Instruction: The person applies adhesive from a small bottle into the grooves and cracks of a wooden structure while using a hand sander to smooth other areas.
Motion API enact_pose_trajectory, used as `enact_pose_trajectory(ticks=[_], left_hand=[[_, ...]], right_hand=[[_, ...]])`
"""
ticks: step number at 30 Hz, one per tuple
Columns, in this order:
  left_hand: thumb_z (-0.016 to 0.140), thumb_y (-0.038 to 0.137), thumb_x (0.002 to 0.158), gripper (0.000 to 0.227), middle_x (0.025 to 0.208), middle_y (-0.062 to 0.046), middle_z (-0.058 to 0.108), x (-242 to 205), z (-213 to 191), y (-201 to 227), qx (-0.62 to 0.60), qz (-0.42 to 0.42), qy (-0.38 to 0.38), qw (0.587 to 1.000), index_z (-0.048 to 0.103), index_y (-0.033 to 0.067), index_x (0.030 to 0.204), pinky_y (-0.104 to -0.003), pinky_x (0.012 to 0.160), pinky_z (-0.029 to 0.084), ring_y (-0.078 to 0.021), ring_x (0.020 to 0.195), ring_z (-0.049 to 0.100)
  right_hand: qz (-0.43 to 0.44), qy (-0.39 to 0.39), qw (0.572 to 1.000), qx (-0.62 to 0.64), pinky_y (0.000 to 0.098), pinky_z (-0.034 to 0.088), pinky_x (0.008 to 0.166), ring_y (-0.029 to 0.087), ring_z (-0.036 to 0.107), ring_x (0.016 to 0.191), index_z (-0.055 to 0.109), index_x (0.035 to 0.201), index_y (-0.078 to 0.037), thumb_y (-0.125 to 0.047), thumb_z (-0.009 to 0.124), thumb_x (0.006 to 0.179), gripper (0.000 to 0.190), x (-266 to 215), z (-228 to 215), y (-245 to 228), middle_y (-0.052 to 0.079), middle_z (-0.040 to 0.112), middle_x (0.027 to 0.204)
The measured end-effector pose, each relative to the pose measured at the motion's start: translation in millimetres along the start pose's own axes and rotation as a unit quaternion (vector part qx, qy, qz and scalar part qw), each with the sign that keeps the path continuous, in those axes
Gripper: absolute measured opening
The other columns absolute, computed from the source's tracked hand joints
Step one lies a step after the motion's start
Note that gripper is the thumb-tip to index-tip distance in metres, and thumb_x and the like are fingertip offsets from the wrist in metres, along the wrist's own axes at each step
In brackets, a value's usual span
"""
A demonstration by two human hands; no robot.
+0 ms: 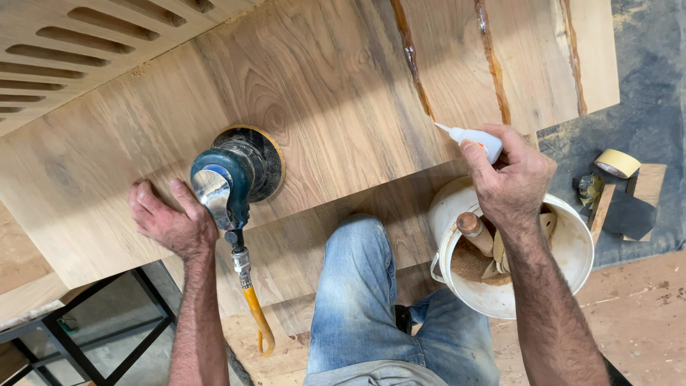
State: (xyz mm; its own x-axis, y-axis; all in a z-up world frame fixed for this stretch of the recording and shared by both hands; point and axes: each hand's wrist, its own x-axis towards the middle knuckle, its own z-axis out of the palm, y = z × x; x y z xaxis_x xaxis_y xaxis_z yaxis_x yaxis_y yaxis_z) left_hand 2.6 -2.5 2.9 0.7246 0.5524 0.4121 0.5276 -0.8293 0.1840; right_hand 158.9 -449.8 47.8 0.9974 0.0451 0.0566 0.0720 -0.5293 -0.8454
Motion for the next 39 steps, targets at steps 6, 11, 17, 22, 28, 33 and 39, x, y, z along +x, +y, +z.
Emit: enact_pose_trajectory(ticks=[6,11,17,22,28,33,39], left_hand=[[0.057,0.04,0.108,0.042,0.13,-0.022,0.053,-1,0,0,-0.003,0.0,0.001,1.0,0.055,0.0021,0.126,-0.047,0.095,0.037,-0.0364,0.121,0.051],[0.059,0.038,0.107,0.041,0.13,-0.023,0.053,0,-1,1,-0.003,-0.001,-0.002,1.0,0.055,0.0017,0.126,-0.046,0.094,0.037,-0.0367,0.12,0.051],[0.058,0.039,0.107,0.041,0.13,-0.022,0.053,0,-1,2,-0.002,-0.006,-0.002,1.0,0.055,0.0017,0.126,-0.046,0.094,0.037,-0.036,0.12,0.051],[0.058,0.038,0.107,0.041,0.129,-0.022,0.053,1,-2,5,-0.003,-0.006,-0.002,1.0,0.055,0.0015,0.126,-0.046,0.094,0.037,-0.0362,0.12,0.051],[0.057,0.042,0.108,0.043,0.128,-0.022,0.053,0,-1,3,-0.005,-0.003,0.003,1.0,0.055,0.0019,0.125,-0.046,0.094,0.037,-0.0355,0.12,0.051],[0.057,0.042,0.108,0.044,0.126,-0.022,0.054,0,1,0,-0.001,0.001,0.008,1.0,0.055,0.0018,0.125,-0.047,0.093,0.038,-0.0365,0.118,0.052],[0.055,0.042,0.108,0.043,0.126,-0.022,0.054,0,-1,3,-0.006,0.003,0.004,1.0,0.054,0.0018,0.125,-0.046,0.093,0.037,-0.0368,0.118,0.052]], right_hand=[[0.013,0.003,1.0,0.001,0.037,0.055,0.063,0.026,0.069,0.076,0.074,0.107,0.0,-0.005,0.08,0.094,0.015,-9,0,-3,0.023,0.066,0.079],[0.012,-0.002,1.0,0.016,0.0366,0.055,0.064,0.022,0.067,0.077,0.073,0.11,0.001,-0.004,0.079,0.096,0.016,-2,4,-2,0.022,0.067,0.08],[0.008,-0.002,1.0,0.03,0.038,0.056,0.064,0.024,0.068,0.079,0.073,0.111,0.001,-0.005,0.079,0.097,0.016,2,8,0,0.023,0.067,0.083],[-0.001,-0.003,1.0,0.011,0.0385,0.055,0.061,0.028,0.07,0.08,0.074,0.109,0.0,-0.006,0.081,0.097,0.016,0,5,1,0.023,0.067,0.083],[0.023,-0.007,0.999,0.025,0.036,0.054,0.058,0.023,0.067,0.069,0.072,0.109,0.002,-0.004,0.079,0.097,0.015,-7,0,4,0.022,0.064,0.076],[0.05,-0.011,0.998,0.027,0.0308,0.054,0.053,0.02,0.064,0.062,0.072,0.108,0.002,-0.005,0.078,0.098,0.014,-14,-6,4,0.019,0.064,0.07],[0.067,-0.016,0.997,0.016,0.0324,0.055,0.055,0.023,0.065,0.061,0.073,0.108,0.001,-0.002,0.078,0.097,0.012,-23,-14,1,0.02,0.062,0.067]])
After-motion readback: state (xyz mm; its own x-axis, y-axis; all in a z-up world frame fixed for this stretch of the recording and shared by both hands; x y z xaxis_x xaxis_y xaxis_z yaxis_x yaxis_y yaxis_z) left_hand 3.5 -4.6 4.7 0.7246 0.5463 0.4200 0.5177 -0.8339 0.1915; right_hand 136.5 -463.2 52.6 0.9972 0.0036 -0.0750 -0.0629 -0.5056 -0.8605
